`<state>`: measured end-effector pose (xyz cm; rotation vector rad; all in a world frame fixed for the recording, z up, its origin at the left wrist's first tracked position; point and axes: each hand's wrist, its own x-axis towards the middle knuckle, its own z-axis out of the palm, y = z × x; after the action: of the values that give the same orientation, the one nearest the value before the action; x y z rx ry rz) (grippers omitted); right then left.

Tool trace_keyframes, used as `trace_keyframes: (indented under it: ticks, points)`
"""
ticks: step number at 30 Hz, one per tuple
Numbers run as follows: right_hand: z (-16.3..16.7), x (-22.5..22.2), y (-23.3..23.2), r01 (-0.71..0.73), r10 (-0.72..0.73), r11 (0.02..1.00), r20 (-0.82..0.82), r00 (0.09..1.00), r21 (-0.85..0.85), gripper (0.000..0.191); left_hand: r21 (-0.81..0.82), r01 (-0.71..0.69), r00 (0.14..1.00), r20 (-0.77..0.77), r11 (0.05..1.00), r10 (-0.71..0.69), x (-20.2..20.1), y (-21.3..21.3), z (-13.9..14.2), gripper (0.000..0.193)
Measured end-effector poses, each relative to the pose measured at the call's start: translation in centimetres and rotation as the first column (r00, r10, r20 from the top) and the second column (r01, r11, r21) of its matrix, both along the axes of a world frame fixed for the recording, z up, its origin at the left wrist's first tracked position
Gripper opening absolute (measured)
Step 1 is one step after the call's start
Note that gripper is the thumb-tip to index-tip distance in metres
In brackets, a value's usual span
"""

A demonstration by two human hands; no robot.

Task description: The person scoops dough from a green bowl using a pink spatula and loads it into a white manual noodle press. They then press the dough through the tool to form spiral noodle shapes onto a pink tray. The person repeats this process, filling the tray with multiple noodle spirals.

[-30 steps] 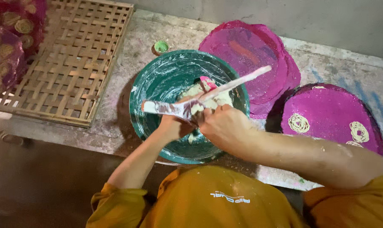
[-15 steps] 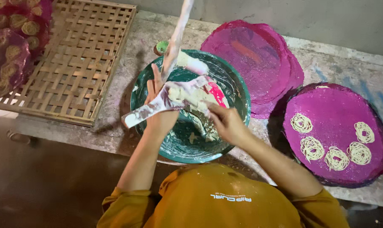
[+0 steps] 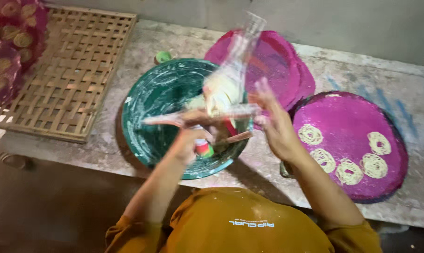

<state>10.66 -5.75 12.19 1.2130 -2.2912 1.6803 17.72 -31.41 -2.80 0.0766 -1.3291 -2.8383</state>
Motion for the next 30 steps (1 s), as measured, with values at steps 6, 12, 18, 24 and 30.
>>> trace_keyframes:
  ticks: [6,12,18,24,30]
  points:
    - [0.3,0.1,8.2,-0.202,0.793,0.451,0.287,0.538,-0.869,0.091,-0.168,0.592,0.802,0.220,0.788,-0.555,0.9,14.6,-0.6,0.037]
    - [3.4,3.6,20.7,-0.221,0.263,0.958,0.263,0.928,-0.181,0.082,-0.897,0.144,0.832,-0.119,0.419,-0.542,0.9,17.6,11.5,0.043]
    - [3.2,7.1,24.0,-0.094,0.150,0.987,-0.531,0.834,0.131,0.057,-0.928,0.353,0.751,0.205,0.119,-0.628,0.2,25.9,15.1,0.037]
    - [1.7,6.5,27.9,-0.003,-0.002,0.999,-0.138,0.990,-0.039,0.072,-0.909,-0.068,0.616,-0.363,0.411,-0.699,-2.8,29.2,11.7,0.057]
    - [-0.4,3.2,35.9,-0.315,0.405,0.901,0.838,0.366,-0.298,0.081,-0.862,0.471,0.650,0.197,0.186,-0.734,-10.0,32.2,10.7,0.055]
